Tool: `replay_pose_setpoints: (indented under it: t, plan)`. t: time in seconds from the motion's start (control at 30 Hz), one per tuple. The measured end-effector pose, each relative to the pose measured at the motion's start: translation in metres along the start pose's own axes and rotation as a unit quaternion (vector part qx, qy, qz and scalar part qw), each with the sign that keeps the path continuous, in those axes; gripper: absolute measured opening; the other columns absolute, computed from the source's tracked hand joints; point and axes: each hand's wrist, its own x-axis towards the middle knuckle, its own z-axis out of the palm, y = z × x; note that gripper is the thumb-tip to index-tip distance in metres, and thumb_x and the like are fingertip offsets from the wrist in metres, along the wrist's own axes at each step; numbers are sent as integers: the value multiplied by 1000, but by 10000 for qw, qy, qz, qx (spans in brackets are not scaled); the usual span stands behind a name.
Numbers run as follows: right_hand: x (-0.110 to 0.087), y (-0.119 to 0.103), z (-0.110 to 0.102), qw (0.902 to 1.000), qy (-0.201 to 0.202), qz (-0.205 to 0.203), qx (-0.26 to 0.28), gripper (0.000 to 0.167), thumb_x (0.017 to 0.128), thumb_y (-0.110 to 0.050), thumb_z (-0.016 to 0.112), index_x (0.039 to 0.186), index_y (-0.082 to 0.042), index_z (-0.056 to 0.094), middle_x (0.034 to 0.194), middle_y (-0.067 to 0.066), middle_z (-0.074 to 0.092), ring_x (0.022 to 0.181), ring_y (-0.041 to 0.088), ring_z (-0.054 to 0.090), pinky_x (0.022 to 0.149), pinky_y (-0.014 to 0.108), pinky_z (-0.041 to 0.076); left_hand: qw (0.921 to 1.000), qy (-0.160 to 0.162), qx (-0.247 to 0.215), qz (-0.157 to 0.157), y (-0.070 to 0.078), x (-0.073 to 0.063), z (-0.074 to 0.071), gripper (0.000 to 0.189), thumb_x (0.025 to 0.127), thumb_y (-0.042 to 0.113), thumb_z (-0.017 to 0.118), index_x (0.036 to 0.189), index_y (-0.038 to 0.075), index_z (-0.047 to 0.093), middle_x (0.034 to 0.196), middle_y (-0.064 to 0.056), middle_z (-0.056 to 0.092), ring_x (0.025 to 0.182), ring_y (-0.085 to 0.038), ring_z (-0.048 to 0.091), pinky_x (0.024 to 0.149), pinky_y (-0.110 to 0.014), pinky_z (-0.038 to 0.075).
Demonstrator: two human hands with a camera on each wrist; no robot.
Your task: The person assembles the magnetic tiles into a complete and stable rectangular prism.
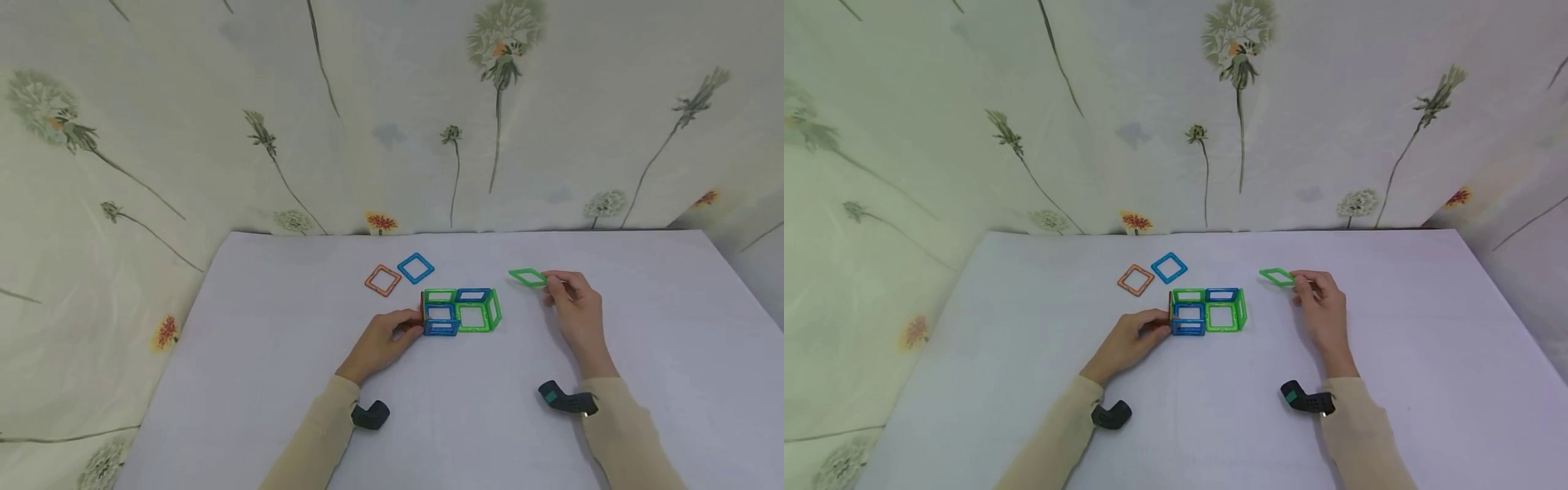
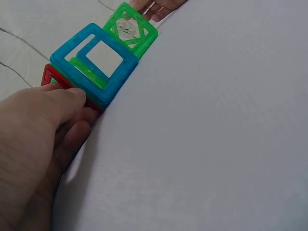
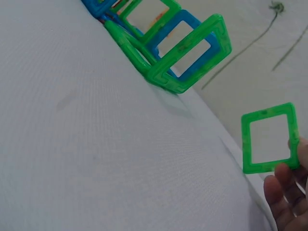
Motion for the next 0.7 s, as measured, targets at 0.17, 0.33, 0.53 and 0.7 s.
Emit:
replay_pose_setpoints:
  t: [0.17,0.33,0.53,0.7]
  plan:
    - [-4,-16,-1,9989,0,59,455,29,96,-21,54,115,0,61,83,-8,60,71,5,61,65,12,50,10000,-10,62,19,-1,0,0,25,93,23,59,118,19,63,113,6,67,98,-3,60,88,-21,50]
    - [-2,-15,0,9975,-4,-34,702,30,96,-22,54,115,0,60,86,-2,61,74,6,61,66,12,51,10000,24,46,60,0,0,0,25,93,21,60,117,19,63,109,6,68,93,-3,60,85,-20,51]
    - [2,-8,3,9973,-15,-253,685,30,95,-24,55,114,-2,61,84,-2,61,71,4,61,66,13,53,10000,6,67,46,0,0,0,25,93,21,61,117,19,63,109,6,68,93,-3,60,85,-20,50]
    - [-5,-28,-1,9944,-73,-358,989,29,95,-17,56,112,5,60,80,1,60,68,6,62,65,15,53,10000,0,43,22,0,0,-1,24,92,21,61,117,19,63,108,7,68,93,-3,59,85,-20,50]
